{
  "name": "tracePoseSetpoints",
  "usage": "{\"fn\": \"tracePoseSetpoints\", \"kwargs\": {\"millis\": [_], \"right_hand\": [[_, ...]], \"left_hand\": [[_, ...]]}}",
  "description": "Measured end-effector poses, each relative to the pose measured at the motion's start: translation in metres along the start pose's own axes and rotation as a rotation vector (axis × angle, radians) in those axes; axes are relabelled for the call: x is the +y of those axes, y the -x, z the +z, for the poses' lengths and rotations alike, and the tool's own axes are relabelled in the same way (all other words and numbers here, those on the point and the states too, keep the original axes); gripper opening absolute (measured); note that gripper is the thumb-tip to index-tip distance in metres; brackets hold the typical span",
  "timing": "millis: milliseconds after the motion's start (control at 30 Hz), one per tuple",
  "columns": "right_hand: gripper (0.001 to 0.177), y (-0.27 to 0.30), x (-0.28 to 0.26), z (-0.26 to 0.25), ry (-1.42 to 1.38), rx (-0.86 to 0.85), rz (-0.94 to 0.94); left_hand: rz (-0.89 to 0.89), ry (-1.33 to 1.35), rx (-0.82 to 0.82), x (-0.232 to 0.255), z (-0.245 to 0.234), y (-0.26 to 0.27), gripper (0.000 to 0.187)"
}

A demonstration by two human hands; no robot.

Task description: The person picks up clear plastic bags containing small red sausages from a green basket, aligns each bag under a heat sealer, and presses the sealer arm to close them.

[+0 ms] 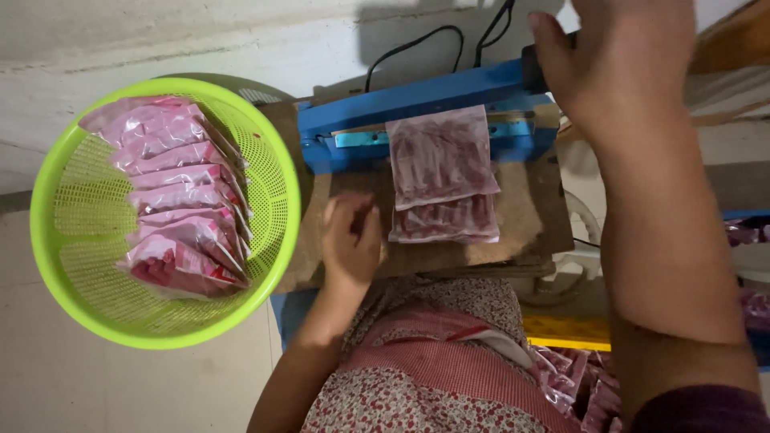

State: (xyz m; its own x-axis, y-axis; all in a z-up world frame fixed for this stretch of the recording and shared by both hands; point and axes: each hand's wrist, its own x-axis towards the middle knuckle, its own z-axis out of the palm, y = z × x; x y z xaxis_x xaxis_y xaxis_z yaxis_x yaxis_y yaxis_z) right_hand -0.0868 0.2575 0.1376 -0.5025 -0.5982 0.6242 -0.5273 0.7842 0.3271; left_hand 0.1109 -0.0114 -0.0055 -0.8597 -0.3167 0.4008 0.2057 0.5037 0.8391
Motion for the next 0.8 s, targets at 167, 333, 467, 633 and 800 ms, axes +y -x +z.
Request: {"fn": "tracePoseSetpoints", "kwargs": {"millis": [167,333,467,633,800], "right_hand": [[0.025,0.013,0.009,0.048,-0.092,-0.155,0.029],[0.035,0.043,0.001,0.095,-0.541,-0.259,0.280],[0.054,0.043,-0.002,0.096,-0.517,-0.306,0.349],[0.058,0.042,0.000,0.101,-0.515,-0.427,0.324],[0.063,0.038,0.000,0.103,-0.548,-0.420,0.335]], "left_hand": [[-0.189,0.126,-0.051,0.004,-0.011,0.024,0.015],[-0.064,0.045,-0.005,-0.012,-0.016,0.037,0.011],[-0.087,0.045,-0.047,0.000,-0.017,0.035,0.011],[0.053,0.148,-0.091,0.009,-0.007,0.031,0.019],[0.051,0.182,-0.149,0.008,-0.001,0.031,0.018]]}}
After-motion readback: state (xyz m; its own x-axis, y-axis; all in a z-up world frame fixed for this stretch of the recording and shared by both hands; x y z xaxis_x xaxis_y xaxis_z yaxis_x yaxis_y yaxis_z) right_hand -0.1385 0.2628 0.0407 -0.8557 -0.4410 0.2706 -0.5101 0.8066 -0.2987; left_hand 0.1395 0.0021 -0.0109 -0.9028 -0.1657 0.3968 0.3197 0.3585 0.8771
